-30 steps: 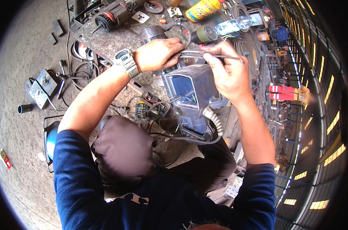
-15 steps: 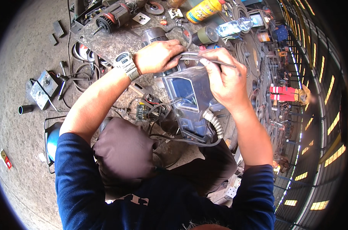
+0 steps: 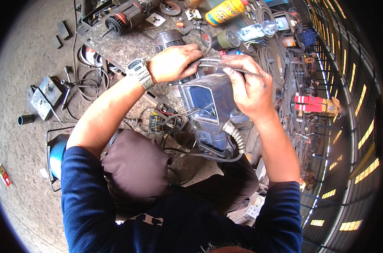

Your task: The person sits on the floor and uses a small metal tool to scrape or clean the interior of a gray plastic housing. They then connect a cable to the device and continue adjusting internal components.

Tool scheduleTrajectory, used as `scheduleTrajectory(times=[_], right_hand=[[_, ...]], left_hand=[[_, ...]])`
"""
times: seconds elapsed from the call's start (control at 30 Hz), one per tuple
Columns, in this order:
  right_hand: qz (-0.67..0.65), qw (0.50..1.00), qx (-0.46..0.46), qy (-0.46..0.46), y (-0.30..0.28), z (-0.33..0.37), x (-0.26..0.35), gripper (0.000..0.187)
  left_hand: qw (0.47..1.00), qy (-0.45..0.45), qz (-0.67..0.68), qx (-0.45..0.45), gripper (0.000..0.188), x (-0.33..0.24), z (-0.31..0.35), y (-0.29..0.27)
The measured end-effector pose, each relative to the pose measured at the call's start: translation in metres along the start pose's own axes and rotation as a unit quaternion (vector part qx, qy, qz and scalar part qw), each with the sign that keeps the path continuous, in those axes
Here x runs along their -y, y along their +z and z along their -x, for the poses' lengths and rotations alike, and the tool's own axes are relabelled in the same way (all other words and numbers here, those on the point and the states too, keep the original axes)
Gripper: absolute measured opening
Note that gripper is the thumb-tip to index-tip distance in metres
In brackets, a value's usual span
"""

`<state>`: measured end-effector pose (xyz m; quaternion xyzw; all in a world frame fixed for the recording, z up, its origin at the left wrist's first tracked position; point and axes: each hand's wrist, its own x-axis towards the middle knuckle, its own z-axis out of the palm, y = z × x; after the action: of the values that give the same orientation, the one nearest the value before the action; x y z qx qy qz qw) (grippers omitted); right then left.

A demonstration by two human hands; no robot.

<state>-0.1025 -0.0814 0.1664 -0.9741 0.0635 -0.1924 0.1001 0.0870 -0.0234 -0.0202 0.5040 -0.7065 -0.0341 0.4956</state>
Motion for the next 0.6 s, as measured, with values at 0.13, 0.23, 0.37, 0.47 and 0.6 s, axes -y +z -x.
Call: scheduleTrajectory(times=[0.13,0.23,0.37,0.47,0.6], right_hand=[[-0.002,0.999,0.017,-0.036,-0.001,-0.003,0.001,0.015],[0.015,0.998,0.046,-0.044,-0.001,-0.003,-0.001,0.016],[0.016,0.998,0.065,-0.022,-0.002,-0.004,-0.002,0.014],[-0.002,0.998,0.054,-0.017,-0.001,-0.002,-0.009,0.012],[0.000,0.998,0.054,-0.010,-0.001,-0.005,-0.007,0.010]], left_hand=[[0.999,0.022,-0.006,-0.035,0.035,0.003,0.001,0.003],[0.999,0.018,-0.002,-0.035,0.034,0.003,0.002,0.005],[0.999,0.013,0.005,-0.031,0.034,0.002,0.001,0.006],[1.000,0.014,0.015,-0.020,0.034,0.003,0.000,0.005],[0.999,0.024,0.015,-0.039,0.035,0.003,0.001,0.006]])
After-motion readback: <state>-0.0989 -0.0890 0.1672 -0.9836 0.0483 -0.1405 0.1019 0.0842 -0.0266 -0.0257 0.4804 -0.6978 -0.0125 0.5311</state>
